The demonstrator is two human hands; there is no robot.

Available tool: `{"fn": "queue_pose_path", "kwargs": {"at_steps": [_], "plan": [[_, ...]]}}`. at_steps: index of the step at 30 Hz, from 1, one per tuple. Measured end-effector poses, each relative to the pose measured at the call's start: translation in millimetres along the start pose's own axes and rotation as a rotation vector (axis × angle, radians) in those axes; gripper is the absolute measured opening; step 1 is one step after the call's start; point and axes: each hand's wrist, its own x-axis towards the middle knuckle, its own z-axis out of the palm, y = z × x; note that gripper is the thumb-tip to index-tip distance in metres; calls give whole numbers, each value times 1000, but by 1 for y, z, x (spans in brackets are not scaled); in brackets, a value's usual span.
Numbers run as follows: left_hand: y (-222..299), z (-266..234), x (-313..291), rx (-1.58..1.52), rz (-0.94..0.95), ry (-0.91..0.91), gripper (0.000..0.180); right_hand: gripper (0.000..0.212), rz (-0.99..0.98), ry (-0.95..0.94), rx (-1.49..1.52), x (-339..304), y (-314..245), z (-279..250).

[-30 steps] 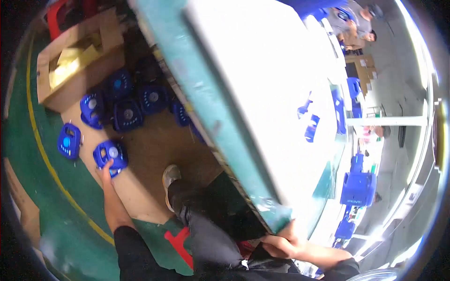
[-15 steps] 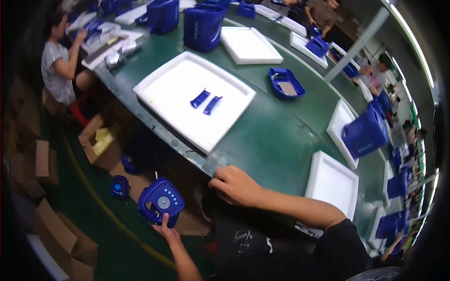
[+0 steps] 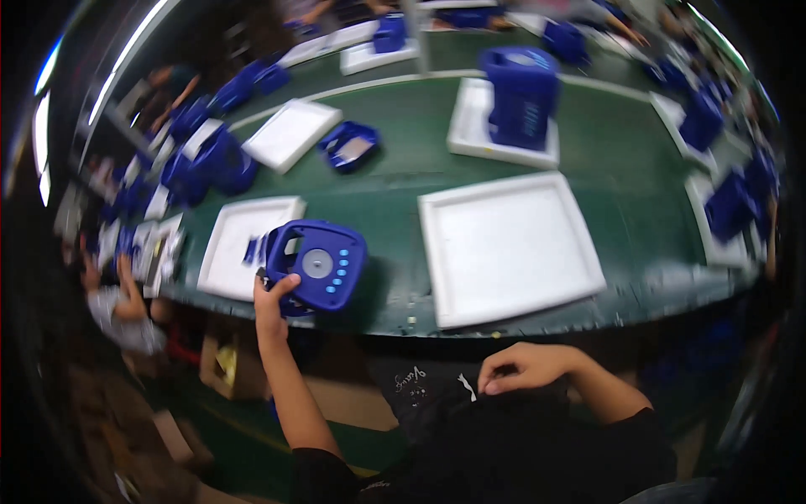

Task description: The person assembles electronic components by hand, inserting PCB boards, ribbon cables, and foam pads into blue plastic device housings and then closing them with plastic casings.

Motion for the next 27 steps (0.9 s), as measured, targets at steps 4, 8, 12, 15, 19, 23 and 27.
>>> {"fn": "queue_pose_path", "kwargs": {"at_steps": [4, 8, 12, 15, 19, 23, 27], "plan": [[-23, 24, 90, -16, -146, -187, 57, 28, -43, 373, 218, -90, 91, 20], [-16, 70, 132, 27, -316, -398, 59, 23, -84, 926, 789, -171, 178, 69], [1, 67, 155, 181, -458, -351, 77, 22, -142, 1469, 1122, -189, 298, 117], [17, 81, 150, 527, -384, -71, 95, 24, 65, 1602, 1114, -186, 390, 137], [37, 123, 131, 1522, -4, 401, 81, 46, 504, 1642, 641, -134, 509, 103], [40, 247, 91, 1642, 1405, 84, 52, 51, 663, 1491, 126, -102, 567, 67], [30, 436, -97, 1145, 1311, -654, 52, 46, 440, 1709, 0, -62, 536, -50]]}}
